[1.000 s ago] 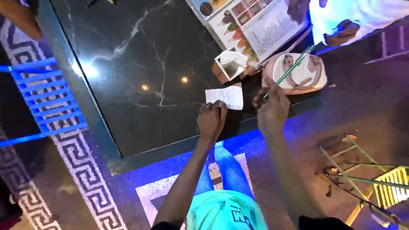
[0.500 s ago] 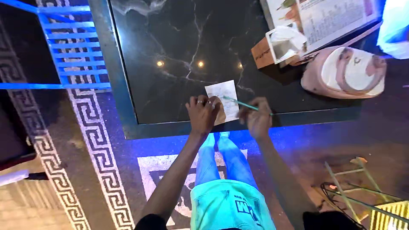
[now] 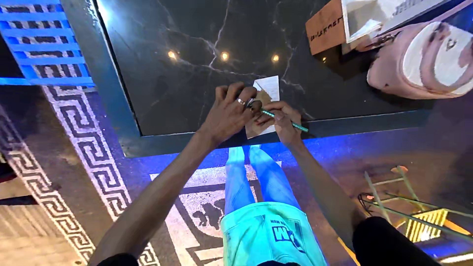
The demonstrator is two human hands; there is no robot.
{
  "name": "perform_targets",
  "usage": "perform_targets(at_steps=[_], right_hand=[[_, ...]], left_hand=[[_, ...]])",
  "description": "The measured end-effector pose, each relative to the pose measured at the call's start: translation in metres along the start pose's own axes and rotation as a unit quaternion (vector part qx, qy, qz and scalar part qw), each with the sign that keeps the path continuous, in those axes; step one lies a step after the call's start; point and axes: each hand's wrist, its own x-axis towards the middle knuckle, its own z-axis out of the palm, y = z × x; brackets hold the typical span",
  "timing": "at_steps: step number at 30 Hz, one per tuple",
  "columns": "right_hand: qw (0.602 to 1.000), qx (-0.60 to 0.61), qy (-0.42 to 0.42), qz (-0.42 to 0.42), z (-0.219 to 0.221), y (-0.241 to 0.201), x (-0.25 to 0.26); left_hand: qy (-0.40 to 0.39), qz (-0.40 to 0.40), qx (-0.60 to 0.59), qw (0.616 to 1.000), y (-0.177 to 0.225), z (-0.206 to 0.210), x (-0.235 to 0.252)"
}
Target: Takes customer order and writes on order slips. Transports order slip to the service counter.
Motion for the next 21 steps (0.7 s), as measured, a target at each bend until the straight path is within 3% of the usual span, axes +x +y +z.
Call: perform_targets(at_steps=[4, 6, 8, 10, 13, 15, 17, 19, 21], right_hand=[[0.999, 0.018, -0.004, -0.028, 0.002, -0.001, -0.004], [0.999, 0.036, -0.004, -0.028, 0.001, 0.002, -0.004], [0.999, 0.039, 0.013, -0.026, 0.000, 0.003, -0.007], [1.000, 0.003, 0.011, -0.028, 0.001, 0.004, -0.006], [0.997, -0.064, 0.000, -0.051, 0.003, 0.006, -0.004], [0.990, -0.133, 0.003, -0.043, 0.005, 0.002, -0.007], [0.982, -0.188, 0.013, -0.017, 0.007, -0.001, -0.011], [0.975, -0.220, 0.006, 0.012, 0.008, -0.006, -0.011], [0.976, -0.217, 0.009, 0.027, 0.009, -0.008, -0.010]], left_hand=[[-0.045, 0.105, -0.045, 0.992, -0.019, -0.003, 0.007], [-0.070, 0.119, -0.064, 0.988, -0.034, -0.010, 0.004], [-0.090, 0.057, -0.076, 0.991, -0.065, -0.033, -0.008], [-0.059, -0.035, -0.084, 0.994, -0.094, -0.069, -0.024], [0.041, -0.138, -0.095, 0.985, -0.079, -0.098, -0.032], [0.076, -0.162, -0.146, 0.973, -0.037, -0.094, -0.021], [0.044, -0.098, -0.200, 0.974, -0.012, -0.068, -0.009], [-0.013, -0.018, -0.162, 0.987, -0.019, -0.033, -0.001], [-0.049, 0.002, -0.111, 0.993, -0.035, -0.011, -0.004]])
